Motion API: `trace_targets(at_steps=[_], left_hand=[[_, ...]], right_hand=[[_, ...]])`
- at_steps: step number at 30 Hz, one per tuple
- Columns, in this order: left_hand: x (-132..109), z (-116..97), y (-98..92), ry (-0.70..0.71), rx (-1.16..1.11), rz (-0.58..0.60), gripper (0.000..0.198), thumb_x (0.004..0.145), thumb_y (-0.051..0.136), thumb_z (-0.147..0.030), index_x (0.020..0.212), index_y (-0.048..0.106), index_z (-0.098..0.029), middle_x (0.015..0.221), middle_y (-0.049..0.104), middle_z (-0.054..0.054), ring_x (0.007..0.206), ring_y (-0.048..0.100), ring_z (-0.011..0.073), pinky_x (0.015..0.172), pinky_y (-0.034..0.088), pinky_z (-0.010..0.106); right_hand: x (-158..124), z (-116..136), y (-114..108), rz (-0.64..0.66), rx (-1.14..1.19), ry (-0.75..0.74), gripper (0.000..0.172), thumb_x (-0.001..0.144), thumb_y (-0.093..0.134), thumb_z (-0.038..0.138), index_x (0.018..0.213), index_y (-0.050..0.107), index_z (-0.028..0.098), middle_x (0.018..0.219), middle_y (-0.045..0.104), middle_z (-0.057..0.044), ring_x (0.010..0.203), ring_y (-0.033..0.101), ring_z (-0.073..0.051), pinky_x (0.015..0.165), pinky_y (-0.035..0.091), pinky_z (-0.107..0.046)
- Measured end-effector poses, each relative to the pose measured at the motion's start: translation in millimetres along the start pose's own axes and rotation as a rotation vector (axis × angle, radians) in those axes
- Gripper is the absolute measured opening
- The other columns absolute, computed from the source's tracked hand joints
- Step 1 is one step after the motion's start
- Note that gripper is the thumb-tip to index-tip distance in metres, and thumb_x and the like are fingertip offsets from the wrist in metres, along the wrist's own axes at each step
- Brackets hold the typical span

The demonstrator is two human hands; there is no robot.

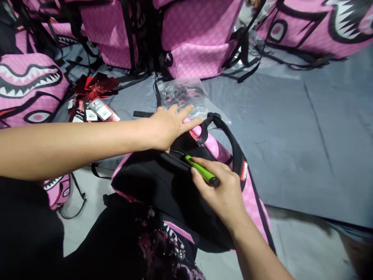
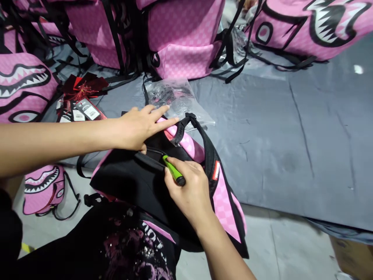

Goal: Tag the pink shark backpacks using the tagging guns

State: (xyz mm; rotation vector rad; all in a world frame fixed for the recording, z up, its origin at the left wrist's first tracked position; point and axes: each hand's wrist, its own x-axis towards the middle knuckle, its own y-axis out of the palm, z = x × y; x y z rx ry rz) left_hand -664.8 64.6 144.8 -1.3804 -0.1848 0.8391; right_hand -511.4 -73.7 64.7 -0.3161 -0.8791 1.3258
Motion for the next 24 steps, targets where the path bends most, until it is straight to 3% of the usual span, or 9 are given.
trace_targets(at_steps=[4, 8, 14, 19, 24], left_hand=[[-11, 2, 1.6, -0.045, -0.04, -0.033, 0.139, 0.06, 0.089, -0.035, 0.156, -0.011, -0.034, 0.166, -0.007, 0.014, 0.129, 0.04, 0.0384, 0.09, 0.053, 0.044], [-8, -7, 5.4, -0.097, 0.027, -0.022, 0.137, 0.061, 0.088, -0.029, 0.157, -0.01, -0.031, 0.165, 0.001, 0.018, 0.127, 0.041, 0.0381, 0.086, 0.055, 0.043], [-7, 0, 6.2, -0.025, 0.047, -0.043, 0.117, 0.072, 0.072, -0.019, 0.157, -0.008, -0.027, 0.16, 0.018, 0.018, 0.123, 0.043, 0.0325, 0.086, 0.054, 0.037], [-8, 12, 6.6, 0.07, 0.005, -0.03, 0.103, 0.078, 0.061, -0.017, 0.158, -0.003, -0.025, 0.162, 0.015, 0.015, 0.126, 0.041, 0.0304, 0.089, 0.051, 0.035], [-11, 12, 5.6, 0.049, -0.019, -0.019, 0.101, 0.079, 0.06, -0.015, 0.158, -0.001, -0.027, 0.164, 0.009, 0.014, 0.128, 0.04, 0.0317, 0.09, 0.051, 0.036]], right_hand=[[0, 5, 6, -0.016, 0.065, -0.025, 0.021, 0.089, 0.06, 0.024, 0.107, 0.073, 0.022, 0.101, 0.076, -0.004, 0.086, 0.072, -0.02, 0.086, 0.055, -0.038], [2, 2, 16, -0.029, 0.107, -0.011, 0.023, 0.09, 0.059, 0.025, 0.108, 0.072, 0.022, 0.103, 0.076, -0.005, 0.088, 0.072, -0.021, 0.085, 0.055, -0.039], [3, -6, 19, -0.069, 0.121, -0.053, 0.022, 0.089, 0.059, 0.023, 0.107, 0.072, 0.02, 0.099, 0.076, -0.005, 0.084, 0.072, -0.022, 0.082, 0.055, -0.04], [2, -7, 20, -0.084, 0.107, -0.073, 0.023, 0.088, 0.06, 0.022, 0.107, 0.072, 0.018, 0.098, 0.076, -0.005, 0.083, 0.072, -0.022, 0.081, 0.055, -0.04], [4, -7, 19, -0.078, 0.118, -0.053, 0.023, 0.089, 0.059, 0.024, 0.107, 0.073, 0.021, 0.098, 0.076, -0.005, 0.083, 0.072, -0.022, 0.082, 0.055, -0.04]])
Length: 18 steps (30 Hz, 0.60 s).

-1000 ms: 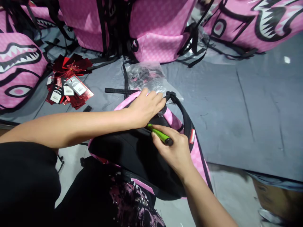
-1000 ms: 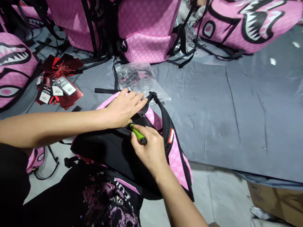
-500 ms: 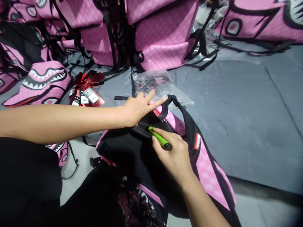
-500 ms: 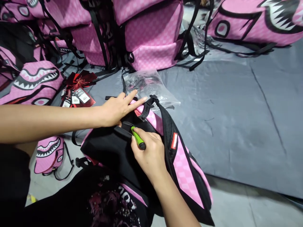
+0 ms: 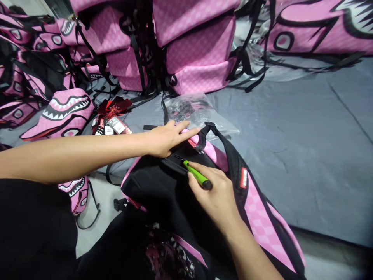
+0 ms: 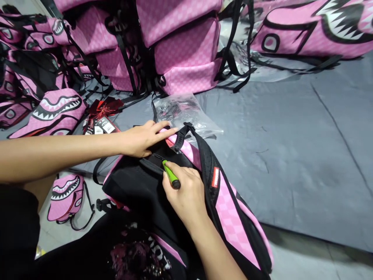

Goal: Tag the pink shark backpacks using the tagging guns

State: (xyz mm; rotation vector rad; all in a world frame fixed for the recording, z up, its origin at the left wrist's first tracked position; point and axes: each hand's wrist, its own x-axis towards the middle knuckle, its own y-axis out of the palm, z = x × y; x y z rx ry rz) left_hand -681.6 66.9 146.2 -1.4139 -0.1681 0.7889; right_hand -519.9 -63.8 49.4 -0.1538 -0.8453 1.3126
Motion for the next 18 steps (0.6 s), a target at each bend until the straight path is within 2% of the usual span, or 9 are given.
trace_targets(at_steps=[5, 10, 15, 18], left_hand=[[2, 2, -1.7, -0.006, -0.024, 0.02, 0.107, 0.076, 0.062, -0.014, 0.158, -0.004, -0.028, 0.166, -0.001, 0.016, 0.129, 0.042, 0.0325, 0.097, 0.048, 0.04], [12, 7, -2.3, 0.001, -0.052, 0.091, 0.114, 0.071, 0.064, -0.011, 0.158, -0.008, -0.031, 0.166, -0.003, 0.014, 0.131, 0.042, 0.0338, 0.093, 0.049, 0.039], [13, 9, 3.8, 0.021, -0.092, 0.019, 0.109, 0.072, 0.062, -0.008, 0.158, -0.001, -0.03, 0.166, 0.003, 0.014, 0.129, 0.045, 0.0312, 0.095, 0.048, 0.037], [12, 10, 8.2, 0.017, -0.112, -0.01, 0.106, 0.074, 0.061, -0.008, 0.159, 0.002, -0.03, 0.166, 0.005, 0.014, 0.128, 0.045, 0.0317, 0.093, 0.048, 0.037]], right_hand=[[8, 5, 2, 0.057, 0.075, 0.024, 0.024, 0.088, 0.059, 0.025, 0.107, 0.073, 0.022, 0.1, 0.077, -0.004, 0.084, 0.072, -0.022, 0.083, 0.056, -0.041], [18, 15, 19, 0.045, 0.152, 0.076, 0.024, 0.088, 0.059, 0.026, 0.106, 0.074, 0.023, 0.1, 0.077, -0.004, 0.084, 0.072, -0.022, 0.082, 0.056, -0.039], [20, 19, 25, -0.005, 0.025, 0.08, 0.021, 0.086, 0.061, 0.026, 0.102, 0.074, 0.021, 0.092, 0.077, -0.004, 0.072, 0.07, -0.02, 0.08, 0.053, -0.04], [19, 19, 25, -0.002, 0.032, 0.085, 0.022, 0.086, 0.061, 0.026, 0.103, 0.074, 0.021, 0.095, 0.077, -0.005, 0.076, 0.071, -0.02, 0.081, 0.053, -0.04]])
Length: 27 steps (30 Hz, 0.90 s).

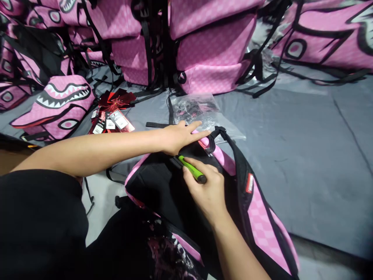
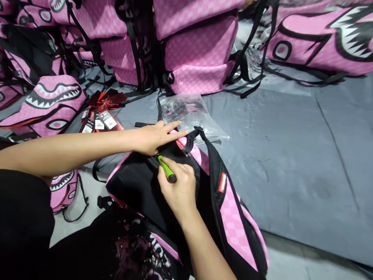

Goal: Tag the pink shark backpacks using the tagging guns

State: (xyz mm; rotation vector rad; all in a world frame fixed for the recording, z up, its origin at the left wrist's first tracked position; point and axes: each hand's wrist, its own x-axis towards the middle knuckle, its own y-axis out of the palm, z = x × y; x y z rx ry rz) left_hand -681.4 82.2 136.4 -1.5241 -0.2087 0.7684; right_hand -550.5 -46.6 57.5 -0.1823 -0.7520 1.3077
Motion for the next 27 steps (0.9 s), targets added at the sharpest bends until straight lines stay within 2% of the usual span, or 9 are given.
trace_targets(at_steps=[5, 10, 12, 15, 17, 27], left_hand=[[-1, 1, 6.0, -0.021, -0.045, -0.047, 0.101, 0.076, 0.057, -0.007, 0.158, 0.004, -0.031, 0.164, 0.014, 0.013, 0.126, 0.045, 0.0311, 0.09, 0.049, 0.036], [0, 0, 7.1, -0.038, -0.081, -0.05, 0.099, 0.077, 0.058, -0.007, 0.158, 0.006, -0.031, 0.162, 0.021, 0.012, 0.125, 0.044, 0.0298, 0.091, 0.049, 0.036], [1, -1, 7.0, -0.039, -0.091, -0.036, 0.099, 0.078, 0.058, -0.005, 0.158, 0.006, -0.031, 0.162, 0.019, 0.013, 0.127, 0.043, 0.0307, 0.092, 0.049, 0.037], [3, -1, 7.8, -0.034, -0.104, -0.038, 0.1, 0.078, 0.059, -0.006, 0.158, 0.006, -0.031, 0.163, 0.016, 0.014, 0.129, 0.041, 0.0328, 0.092, 0.049, 0.039], [3, -1, 8.7, -0.035, -0.106, -0.038, 0.099, 0.078, 0.058, -0.005, 0.158, 0.006, -0.031, 0.163, 0.016, 0.013, 0.128, 0.042, 0.033, 0.092, 0.049, 0.039], [2, 1, 8.3, -0.023, -0.113, -0.026, 0.097, 0.082, 0.059, -0.008, 0.159, 0.005, -0.03, 0.163, 0.014, 0.014, 0.13, 0.041, 0.0326, 0.095, 0.047, 0.038]], right_hand=[[-2, 1, 5, -0.046, -0.013, 0.055, 0.021, 0.086, 0.063, 0.029, 0.102, 0.075, 0.021, 0.09, 0.077, -0.005, 0.074, 0.07, -0.02, 0.082, 0.055, -0.04], [-2, 3, 8, -0.053, -0.057, 0.04, 0.02, 0.086, 0.063, 0.029, 0.101, 0.075, 0.021, 0.092, 0.077, -0.006, 0.076, 0.07, -0.021, 0.089, 0.053, -0.046], [1, 1, 4, 0.001, -0.011, 0.032, 0.022, 0.086, 0.062, 0.026, 0.103, 0.074, 0.021, 0.099, 0.076, -0.007, 0.085, 0.072, -0.022, 0.092, 0.053, -0.046], [7, -4, -4, 0.186, 0.149, 0.054, 0.03, 0.084, 0.059, 0.019, 0.11, 0.074, 0.02, 0.114, 0.074, -0.006, 0.106, 0.069, -0.023, 0.099, 0.053, -0.043], [10, -7, -9, 0.24, 0.178, 0.093, 0.031, 0.083, 0.059, 0.018, 0.111, 0.074, 0.02, 0.115, 0.073, -0.007, 0.11, 0.068, -0.023, 0.101, 0.053, -0.043], [9, 0, -4, 0.177, 0.1, 0.038, 0.031, 0.086, 0.057, 0.016, 0.112, 0.073, 0.022, 0.117, 0.072, -0.007, 0.108, 0.069, -0.022, 0.099, 0.054, -0.043]])
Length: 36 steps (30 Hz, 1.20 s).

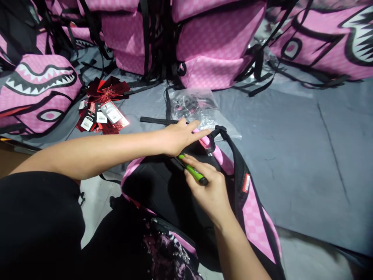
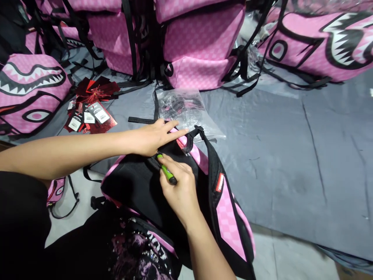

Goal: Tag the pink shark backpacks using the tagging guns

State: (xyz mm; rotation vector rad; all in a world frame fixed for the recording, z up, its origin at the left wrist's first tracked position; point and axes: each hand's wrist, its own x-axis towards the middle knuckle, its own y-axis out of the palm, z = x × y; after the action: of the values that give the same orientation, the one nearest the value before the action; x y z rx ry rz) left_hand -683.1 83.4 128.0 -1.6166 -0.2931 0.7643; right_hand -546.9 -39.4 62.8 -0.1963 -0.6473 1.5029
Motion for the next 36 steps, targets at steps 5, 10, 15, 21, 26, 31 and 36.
trace_targets(at_steps=[5, 10, 15, 21, 26, 31, 36], left_hand=[[1, -1, -1.8, -0.014, -0.01, 0.028, 0.099, 0.08, 0.058, -0.003, 0.159, 0.004, -0.03, 0.164, 0.012, 0.013, 0.132, 0.039, 0.0327, 0.099, 0.045, 0.039], [3, -1, -0.2, -0.018, -0.011, 0.018, 0.101, 0.078, 0.06, -0.004, 0.158, 0.005, -0.032, 0.164, 0.012, 0.013, 0.133, 0.038, 0.0334, 0.097, 0.046, 0.039], [4, 1, 3.1, -0.011, -0.013, 0.002, 0.1, 0.078, 0.06, -0.007, 0.158, 0.006, -0.032, 0.163, 0.014, 0.014, 0.13, 0.04, 0.0335, 0.094, 0.048, 0.039], [4, 0, 3.8, -0.009, -0.022, -0.007, 0.098, 0.077, 0.056, -0.003, 0.158, 0.008, -0.031, 0.161, 0.019, 0.013, 0.125, 0.042, 0.033, 0.091, 0.049, 0.038], [6, 1, 3.9, -0.015, -0.018, 0.003, 0.1, 0.078, 0.058, -0.004, 0.158, 0.007, -0.032, 0.162, 0.017, 0.013, 0.125, 0.043, 0.0327, 0.091, 0.049, 0.038], [-1, 0, 5.2, 0.011, -0.009, -0.052, 0.095, 0.08, 0.054, -0.003, 0.158, 0.007, -0.028, 0.161, 0.019, 0.015, 0.126, 0.042, 0.0328, 0.095, 0.049, 0.041], [-27, -9, 1.6, 0.003, -0.006, -0.102, 0.1, 0.072, 0.048, 0.005, 0.158, 0.009, -0.028, 0.162, 0.018, 0.015, 0.128, 0.041, 0.0316, 0.096, 0.05, 0.042]], right_hand=[[1, 0, -3, -0.027, -0.104, -0.032, 0.03, 0.085, 0.058, 0.016, 0.11, 0.073, 0.021, 0.112, 0.074, -0.006, 0.101, 0.071, -0.023, 0.093, 0.056, -0.041], [-1, 1, -2, -0.013, -0.069, -0.004, 0.03, 0.085, 0.06, 0.017, 0.111, 0.073, 0.021, 0.111, 0.074, -0.005, 0.099, 0.071, -0.021, 0.092, 0.055, -0.039], [-3, 0, 2, -0.047, -0.017, 0.055, 0.028, 0.087, 0.062, 0.02, 0.112, 0.073, 0.021, 0.112, 0.074, -0.005, 0.1, 0.07, -0.022, 0.093, 0.053, -0.042], [-6, 0, 2, -0.087, -0.006, 0.118, 0.028, 0.087, 0.063, 0.024, 0.112, 0.073, 0.021, 0.109, 0.075, -0.006, 0.098, 0.069, -0.023, 0.092, 0.052, -0.043], [-4, -5, 6, -0.067, 0.016, 0.193, 0.028, 0.086, 0.064, 0.028, 0.111, 0.074, 0.022, 0.108, 0.075, -0.006, 0.097, 0.069, -0.024, 0.093, 0.053, -0.045], [-1, 18, -24, 0.007, 0.152, 0.204, 0.023, 0.086, 0.065, 0.032, 0.105, 0.074, 0.022, 0.113, 0.073, -0.007, 0.105, 0.069, -0.025, 0.098, 0.053, -0.045], [14, -7, -105, -0.616, -0.102, 0.043, 0.021, 0.085, 0.059, 0.021, 0.104, 0.067, 0.02, 0.107, 0.072, -0.008, 0.096, 0.07, -0.023, 0.092, 0.056, -0.044]])
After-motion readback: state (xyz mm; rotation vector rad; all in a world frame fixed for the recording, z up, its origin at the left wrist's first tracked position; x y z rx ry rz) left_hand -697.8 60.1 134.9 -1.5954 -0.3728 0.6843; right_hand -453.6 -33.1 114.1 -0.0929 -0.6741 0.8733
